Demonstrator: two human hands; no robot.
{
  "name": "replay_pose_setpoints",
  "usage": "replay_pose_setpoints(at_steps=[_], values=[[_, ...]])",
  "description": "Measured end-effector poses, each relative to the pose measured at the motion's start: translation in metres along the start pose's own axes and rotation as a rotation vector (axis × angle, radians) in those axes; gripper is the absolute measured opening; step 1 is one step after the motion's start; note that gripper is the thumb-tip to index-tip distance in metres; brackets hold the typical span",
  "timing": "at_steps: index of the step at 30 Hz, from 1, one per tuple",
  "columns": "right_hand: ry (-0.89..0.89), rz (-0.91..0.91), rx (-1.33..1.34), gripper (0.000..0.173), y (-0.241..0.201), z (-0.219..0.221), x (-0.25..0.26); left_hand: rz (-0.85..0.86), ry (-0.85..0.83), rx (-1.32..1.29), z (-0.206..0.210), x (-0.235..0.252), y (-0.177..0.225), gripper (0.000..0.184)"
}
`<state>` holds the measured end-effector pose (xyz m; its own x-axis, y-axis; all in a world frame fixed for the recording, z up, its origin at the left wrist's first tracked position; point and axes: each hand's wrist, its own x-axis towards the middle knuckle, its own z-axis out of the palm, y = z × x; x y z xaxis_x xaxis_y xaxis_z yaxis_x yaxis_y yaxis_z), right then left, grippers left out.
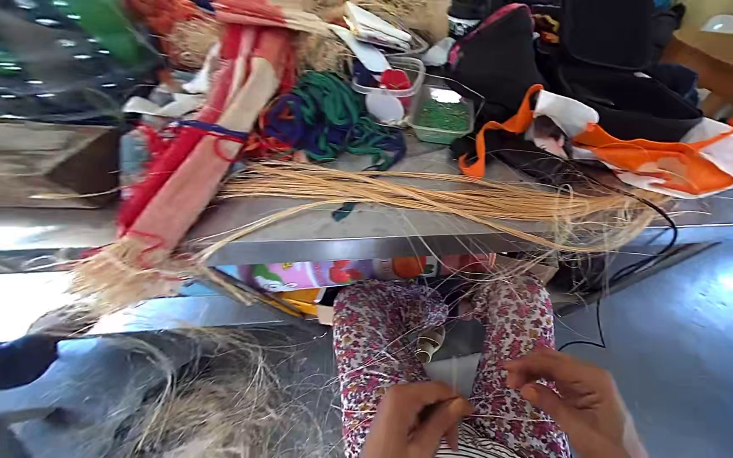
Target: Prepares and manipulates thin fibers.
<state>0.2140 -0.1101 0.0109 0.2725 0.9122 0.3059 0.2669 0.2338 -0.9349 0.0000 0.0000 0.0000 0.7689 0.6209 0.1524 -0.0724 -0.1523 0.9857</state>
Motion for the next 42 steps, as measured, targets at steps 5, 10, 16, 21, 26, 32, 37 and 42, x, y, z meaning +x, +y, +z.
replay_pose_setpoints(at_steps=[5,10,16,21,26,32,37,42], values=[[-0.033,0.189,0.203,0.023,0.024,0.031,0.006,-0.15,-0.052,-0.131,0.009,0.007,-0.018,0.019],[-0.055,0.254,0.331,0.019,0.026,0.04,0.007,-0.18,-0.059,-0.129,0.009,0.007,-0.026,0.02],[0.047,0.195,0.232,0.016,0.028,0.044,0.007,-0.182,0.002,0.024,0.016,0.006,-0.027,0.019],[0.075,0.143,0.215,0.005,0.034,0.046,0.008,-0.131,0.007,0.135,0.017,0.004,-0.031,0.019],[0.067,0.179,0.233,0.004,0.036,0.045,0.009,-0.189,0.034,-0.083,0.016,0.004,-0.03,0.013],[0.092,0.215,0.254,0.004,0.039,0.045,0.007,-0.207,0.1,-0.186,0.021,0.004,-0.036,0.007],[0.111,0.235,0.257,0.004,0.041,0.044,0.007,-0.255,0.119,-0.338,0.022,0.001,-0.039,0.012],[0.097,0.21,0.287,0.003,0.045,0.044,0.006,-0.321,0.156,-0.442,0.025,0.0,-0.039,0.016]])
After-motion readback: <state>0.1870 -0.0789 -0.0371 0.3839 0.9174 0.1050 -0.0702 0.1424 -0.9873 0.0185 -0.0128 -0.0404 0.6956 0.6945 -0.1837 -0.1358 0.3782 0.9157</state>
